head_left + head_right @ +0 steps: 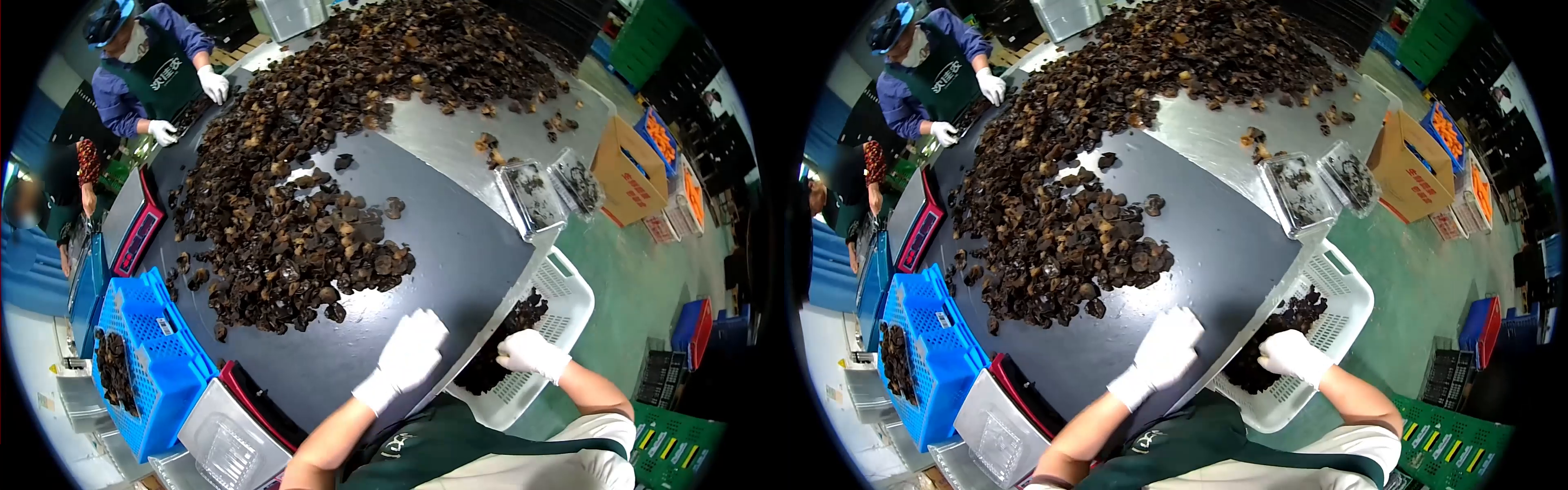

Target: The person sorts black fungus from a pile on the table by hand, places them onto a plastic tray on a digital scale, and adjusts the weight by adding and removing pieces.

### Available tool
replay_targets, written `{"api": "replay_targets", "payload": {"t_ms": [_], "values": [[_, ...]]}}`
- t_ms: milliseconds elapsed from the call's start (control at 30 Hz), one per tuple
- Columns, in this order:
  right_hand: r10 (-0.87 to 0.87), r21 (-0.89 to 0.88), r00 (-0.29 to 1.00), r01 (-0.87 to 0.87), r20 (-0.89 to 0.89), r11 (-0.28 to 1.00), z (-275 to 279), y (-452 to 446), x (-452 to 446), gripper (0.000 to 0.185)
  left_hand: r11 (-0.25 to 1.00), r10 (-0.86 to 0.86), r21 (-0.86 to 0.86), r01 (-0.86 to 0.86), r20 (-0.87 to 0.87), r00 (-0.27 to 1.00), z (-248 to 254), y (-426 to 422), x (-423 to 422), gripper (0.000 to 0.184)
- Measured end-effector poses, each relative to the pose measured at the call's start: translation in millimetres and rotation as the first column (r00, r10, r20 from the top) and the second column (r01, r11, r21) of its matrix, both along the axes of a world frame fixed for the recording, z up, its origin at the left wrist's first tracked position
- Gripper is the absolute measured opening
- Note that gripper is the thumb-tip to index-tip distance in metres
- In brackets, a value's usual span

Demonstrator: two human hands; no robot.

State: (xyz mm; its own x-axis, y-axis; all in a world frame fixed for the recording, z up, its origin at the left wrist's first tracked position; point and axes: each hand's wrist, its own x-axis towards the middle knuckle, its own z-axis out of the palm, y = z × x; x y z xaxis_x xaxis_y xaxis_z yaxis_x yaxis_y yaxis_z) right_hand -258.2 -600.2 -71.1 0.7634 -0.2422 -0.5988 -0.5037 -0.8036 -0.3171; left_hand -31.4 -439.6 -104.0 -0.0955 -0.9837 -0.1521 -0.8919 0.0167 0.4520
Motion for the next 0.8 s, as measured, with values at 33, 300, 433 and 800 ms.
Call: {"api": "replay_targets", "payload": {"t_ms": [33,300,433,800], "values": [[-0.061,0.027,0.994,0.058,0.088,0.998,4,5,2,0.027,0.994,0.093,-0.067,-0.091,0.034,0.995,-6,-8,15,0.060],[-0.256,0.072,0.874,0.249,0.413,0.966,23,10,-5,0.019,0.922,-0.355,-0.189,0.337,-0.071,0.932,10,-45,-61,0.037],[-0.247,-0.039,0.774,0.331,0.583,0.943,16,-1,1,0.014,0.833,-0.549,-0.318,0.452,-0.373,0.748,-37,34,-110,0.048],[0.268,-0.313,0.772,-0.094,0.577,0.945,-39,28,102,0.073,0.964,0.202,0.108,-0.243,0.294,0.934,-20,170,-19,0.075]]}}
